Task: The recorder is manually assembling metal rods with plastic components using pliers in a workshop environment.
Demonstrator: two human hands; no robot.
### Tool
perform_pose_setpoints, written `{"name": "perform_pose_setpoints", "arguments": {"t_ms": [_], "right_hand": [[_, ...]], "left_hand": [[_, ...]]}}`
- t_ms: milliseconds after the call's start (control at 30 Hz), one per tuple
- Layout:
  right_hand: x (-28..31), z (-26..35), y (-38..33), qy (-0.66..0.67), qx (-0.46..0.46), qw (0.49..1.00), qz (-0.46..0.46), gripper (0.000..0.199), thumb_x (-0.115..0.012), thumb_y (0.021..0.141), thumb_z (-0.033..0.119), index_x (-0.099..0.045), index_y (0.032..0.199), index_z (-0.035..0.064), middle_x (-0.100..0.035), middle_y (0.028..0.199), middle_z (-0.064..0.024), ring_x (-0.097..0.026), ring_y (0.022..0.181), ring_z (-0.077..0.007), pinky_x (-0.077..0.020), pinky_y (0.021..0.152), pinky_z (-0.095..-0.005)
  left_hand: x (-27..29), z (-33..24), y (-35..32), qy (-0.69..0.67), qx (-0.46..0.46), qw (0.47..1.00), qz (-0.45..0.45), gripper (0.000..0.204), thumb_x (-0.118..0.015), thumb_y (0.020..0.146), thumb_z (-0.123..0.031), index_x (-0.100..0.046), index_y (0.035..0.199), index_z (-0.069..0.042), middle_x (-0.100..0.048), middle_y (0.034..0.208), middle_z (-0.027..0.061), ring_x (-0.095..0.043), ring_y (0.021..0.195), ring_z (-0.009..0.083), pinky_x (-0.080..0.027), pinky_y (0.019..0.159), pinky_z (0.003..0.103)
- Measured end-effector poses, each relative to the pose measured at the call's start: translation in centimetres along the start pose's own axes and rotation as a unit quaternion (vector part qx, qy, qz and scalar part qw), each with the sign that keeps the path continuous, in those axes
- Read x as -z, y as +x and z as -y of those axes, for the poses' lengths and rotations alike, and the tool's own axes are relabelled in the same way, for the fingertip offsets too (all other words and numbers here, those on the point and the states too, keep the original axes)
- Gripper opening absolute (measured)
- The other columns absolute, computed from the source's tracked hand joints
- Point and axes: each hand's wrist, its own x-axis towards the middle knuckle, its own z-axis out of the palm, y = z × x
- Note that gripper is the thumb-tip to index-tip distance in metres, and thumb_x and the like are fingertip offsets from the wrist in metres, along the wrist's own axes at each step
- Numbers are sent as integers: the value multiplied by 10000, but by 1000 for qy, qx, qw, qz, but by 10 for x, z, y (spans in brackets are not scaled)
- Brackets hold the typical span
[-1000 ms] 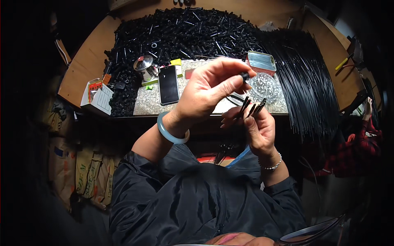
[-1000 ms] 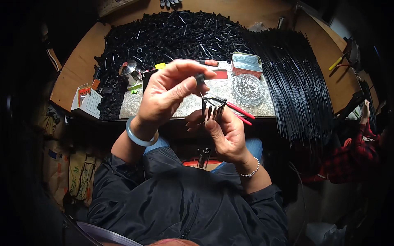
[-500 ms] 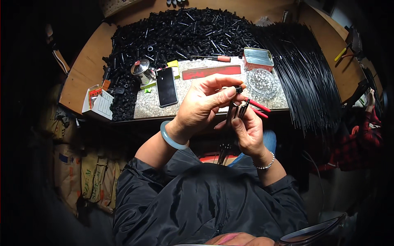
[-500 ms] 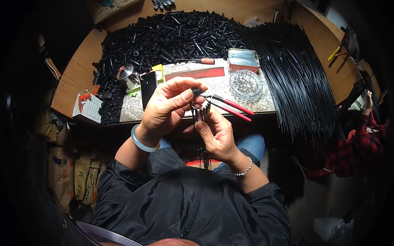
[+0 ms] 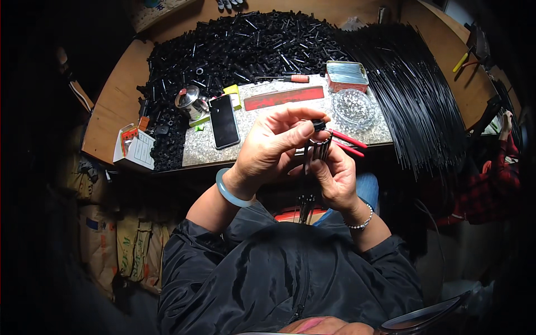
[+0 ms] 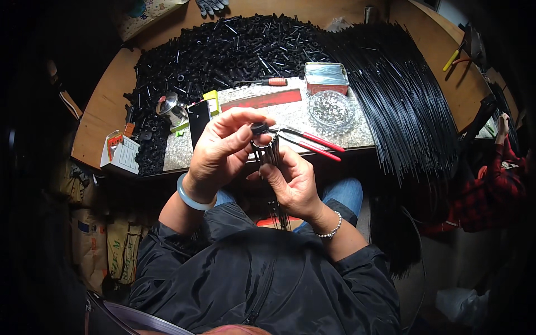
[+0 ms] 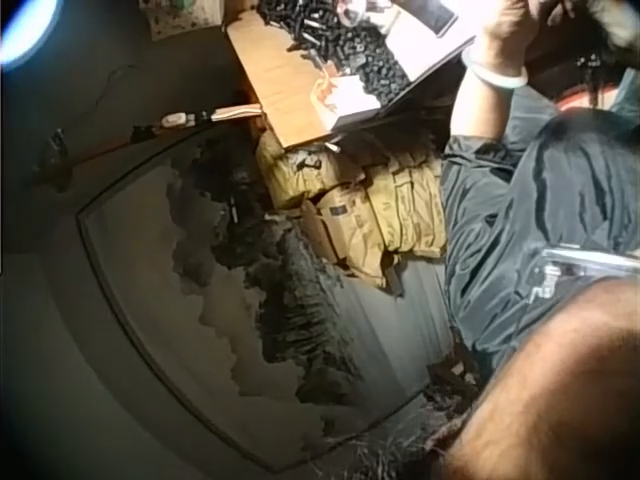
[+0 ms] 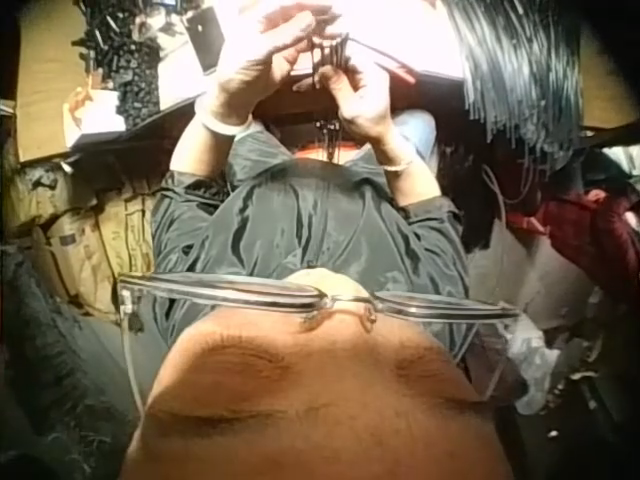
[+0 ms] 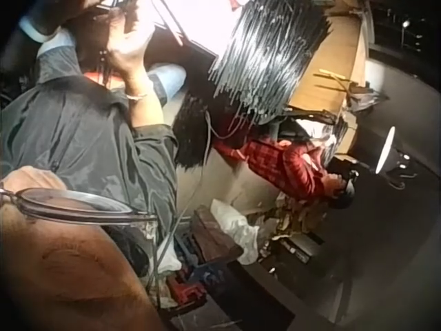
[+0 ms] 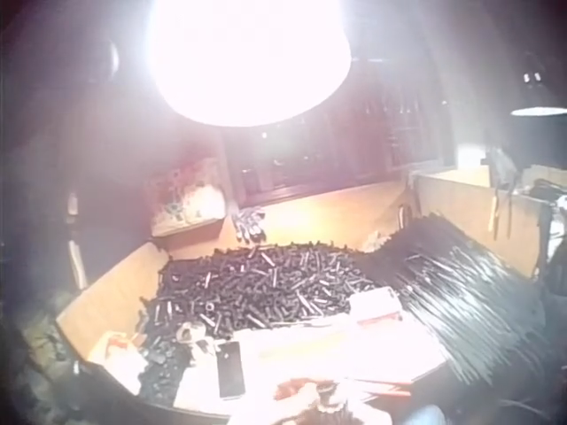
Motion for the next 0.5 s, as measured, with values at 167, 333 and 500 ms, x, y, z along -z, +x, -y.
{"name": "perform_pose_setpoints", "arguments": {"t_ms": [167,333,500], "right_hand": [[-4,1,1,16,-3,1000,-20,299,-529,918,128,-470,1167,-26,-581,971,-64,-626,828,-138,-510,736,-246],[-3,-2,1,4,12,1000,-21,256,-532,915,118,-492,1124,-25,-577,958,-60,-627,826,-139,-511,731,-244],[-4,-3,1,13,15,999,-32,232,-537,910,105,-500,1100,-23,-574,957,-61,-626,814,-139,-511,723,-244]], "left_hand": [[4,0,1,47,-12,999,16,210,-543,883,-40,-570,1083,19,-596,1096,182,-629,917,193,-525,838,299],[12,2,1,52,-9,998,42,207,-574,860,-33,-584,1059,21,-603,1084,181,-619,944,202,-514,849,313],[8,0,1,58,-6,998,21,228,-612,827,-18,-586,1050,22,-610,1067,176,-615,957,218,-504,863,331]]}}
